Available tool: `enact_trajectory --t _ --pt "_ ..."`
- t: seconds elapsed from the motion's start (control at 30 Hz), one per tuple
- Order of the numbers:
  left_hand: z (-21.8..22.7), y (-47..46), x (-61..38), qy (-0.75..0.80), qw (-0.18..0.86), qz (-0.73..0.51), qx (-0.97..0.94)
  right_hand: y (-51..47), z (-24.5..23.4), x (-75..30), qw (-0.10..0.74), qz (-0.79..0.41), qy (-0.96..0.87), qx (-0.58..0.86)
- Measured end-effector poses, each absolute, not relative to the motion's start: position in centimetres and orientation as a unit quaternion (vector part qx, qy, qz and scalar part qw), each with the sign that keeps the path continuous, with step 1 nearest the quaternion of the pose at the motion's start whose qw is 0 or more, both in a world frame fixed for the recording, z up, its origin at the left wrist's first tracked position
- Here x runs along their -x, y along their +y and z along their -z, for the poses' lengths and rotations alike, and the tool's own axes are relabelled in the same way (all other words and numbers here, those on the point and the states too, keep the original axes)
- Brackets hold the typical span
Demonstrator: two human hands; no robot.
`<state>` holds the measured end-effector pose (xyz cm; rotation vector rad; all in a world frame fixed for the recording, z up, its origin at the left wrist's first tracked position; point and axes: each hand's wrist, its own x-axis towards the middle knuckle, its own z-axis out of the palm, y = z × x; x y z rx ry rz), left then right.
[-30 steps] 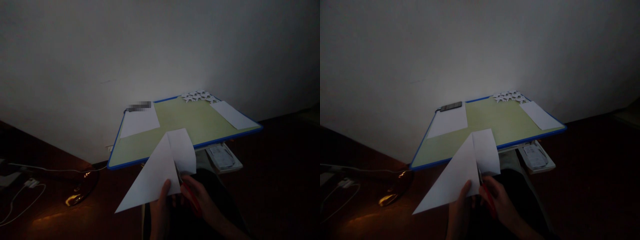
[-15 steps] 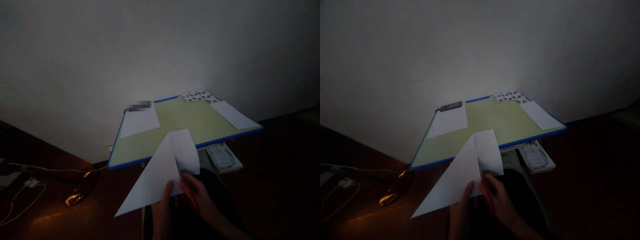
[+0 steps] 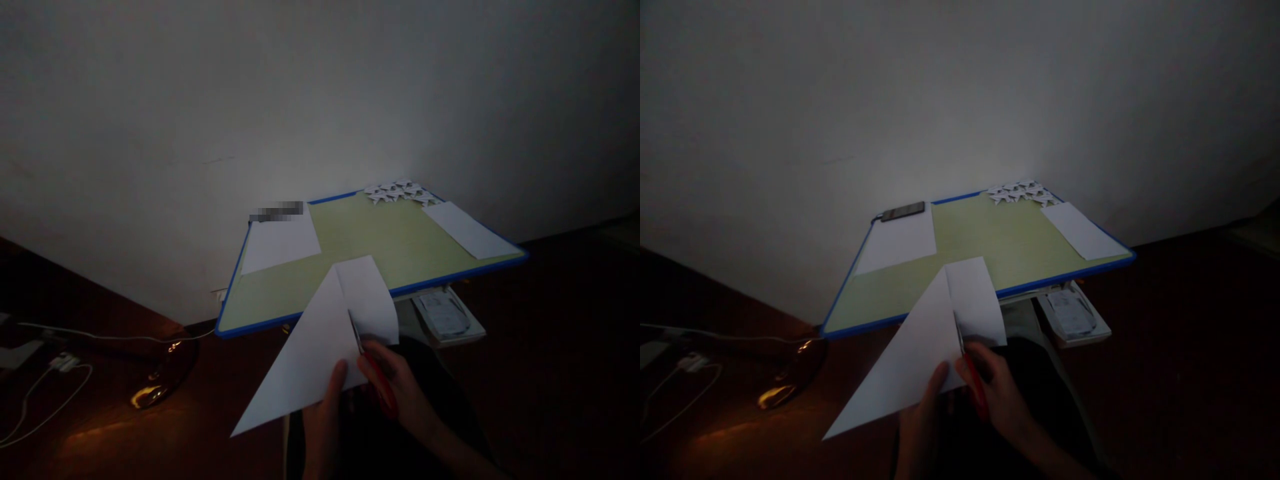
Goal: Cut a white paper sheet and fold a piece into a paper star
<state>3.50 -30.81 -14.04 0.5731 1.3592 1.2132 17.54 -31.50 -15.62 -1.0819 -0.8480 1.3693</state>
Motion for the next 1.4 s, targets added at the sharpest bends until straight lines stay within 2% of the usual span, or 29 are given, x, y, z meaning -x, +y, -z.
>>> enact_trajectory --t 0.63,1.4 --pt "14.35 -30.68 -3.21 0.621 0.555 -0.48 -0.274 -31.61 15.75 -17.25 0.561 -0.602 -0.336 0.458" --pt "14.6 -30.84 -3.65 0.605 0.553 -0.497 -0.284 -31.78 15.77 -17.03 0.549 -0.588 -0.336 0.49"
